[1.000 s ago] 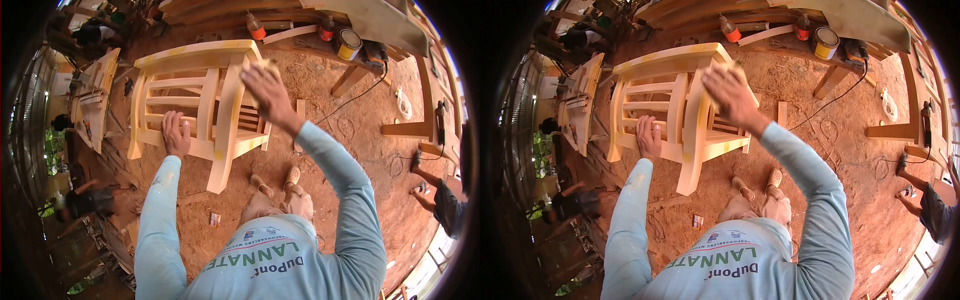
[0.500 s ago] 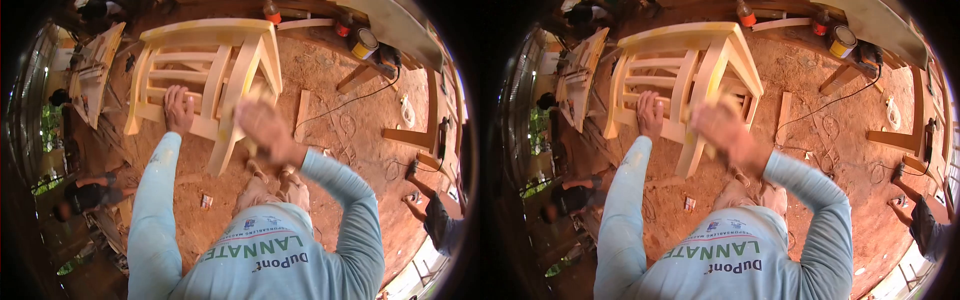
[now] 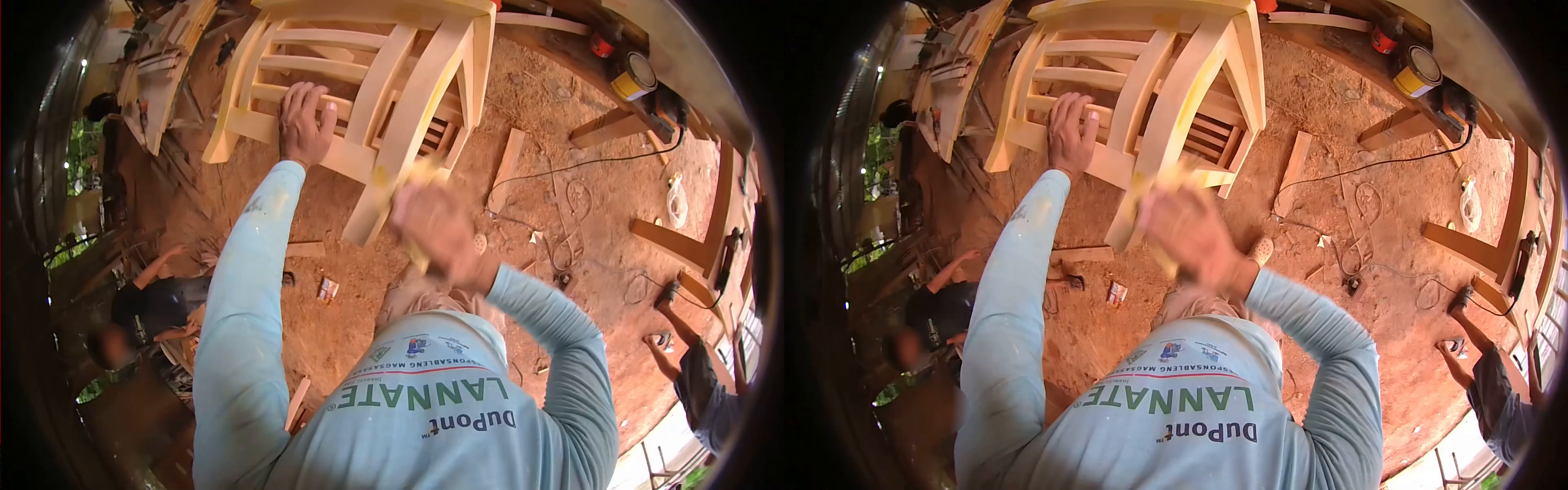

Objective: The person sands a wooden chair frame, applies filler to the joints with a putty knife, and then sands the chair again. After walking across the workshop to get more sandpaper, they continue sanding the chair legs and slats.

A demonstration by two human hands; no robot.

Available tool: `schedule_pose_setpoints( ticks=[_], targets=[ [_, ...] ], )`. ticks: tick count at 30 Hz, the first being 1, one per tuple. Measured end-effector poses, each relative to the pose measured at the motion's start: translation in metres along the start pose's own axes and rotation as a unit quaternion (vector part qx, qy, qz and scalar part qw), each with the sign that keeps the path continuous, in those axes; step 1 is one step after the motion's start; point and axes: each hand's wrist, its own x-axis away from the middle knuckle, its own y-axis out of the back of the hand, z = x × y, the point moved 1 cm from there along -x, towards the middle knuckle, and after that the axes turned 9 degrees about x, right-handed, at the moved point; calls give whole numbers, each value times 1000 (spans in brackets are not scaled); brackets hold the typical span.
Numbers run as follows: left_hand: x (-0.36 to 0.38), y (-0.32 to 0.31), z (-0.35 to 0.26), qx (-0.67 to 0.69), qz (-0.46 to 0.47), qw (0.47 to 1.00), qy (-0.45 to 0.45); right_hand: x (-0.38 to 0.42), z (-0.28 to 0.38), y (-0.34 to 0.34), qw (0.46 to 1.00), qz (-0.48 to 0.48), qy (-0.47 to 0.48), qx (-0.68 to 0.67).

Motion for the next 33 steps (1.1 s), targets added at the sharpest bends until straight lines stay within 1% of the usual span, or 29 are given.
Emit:
schedule_pose_setpoints(
  ticks=[1,2,3,5,7,9,11,13,16,17,19,21,23,26,27,29,30,32,33],
  targets=[
    [-1,-1,0,4,-3,1000,-5,-15,-23,16,998,-48,-38,8],
    [0,-2,1,6,-6,1000,-8,-22,-44,3,991,-115,-48,42],
    [0,0,2,5,-7,1000,-10,-25,-58,3,983,-76,-54,159],
    [1,1,3,5,-12,1000,-9,-11,-38,-23,999,-2,-46,22],
    [0,-1,2,7,-16,1000,-6,19,21,-55,998,64,-20,0],
    [0,0,3,4,-12,1000,-7,26,55,-49,993,84,36,-69],
    [0,0,2,-1,-8,1000,-3,19,63,-35,987,34,77,-135],
    [0,0,3,0,-15,1000,-7,4,52,-12,988,-16,75,-134],
    [2,-2,2,3,-32,999,-13,-22,-9,6,993,-110,-23,45],
    [2,-2,2,5,-32,999,-12,-23,-21,11,992,-70,-42,95],
    [1,1,3,4,-31,999,-12,-21,-7,-13,996,-35,-59,51],
    [1,-1,6,0,-29,1000,-11,12,38,-49,997,60,9,-49],
    [-1,-2,6,5,-30,1000,-4,5,73,-35,985,66,86,-133],
    [2,0,1,9,-25,1000,7,-24,66,10,976,17,83,-200],
    [1,3,-1,9,-24,1000,7,-37,53,26,983,-16,68,-170],
    [1,5,-1,14,-26,999,16,-66,12,53,996,-79,49,-14],
    [2,6,-2,17,-29,999,22,-80,-8,64,987,-109,44,109],
    [2,8,-3,22,-47,998,23,-102,-47,86,977,-55,16,205],
    [2,8,-4,25,-56,998,23,-114,-57,94,976,-29,17,214]
  ],
)
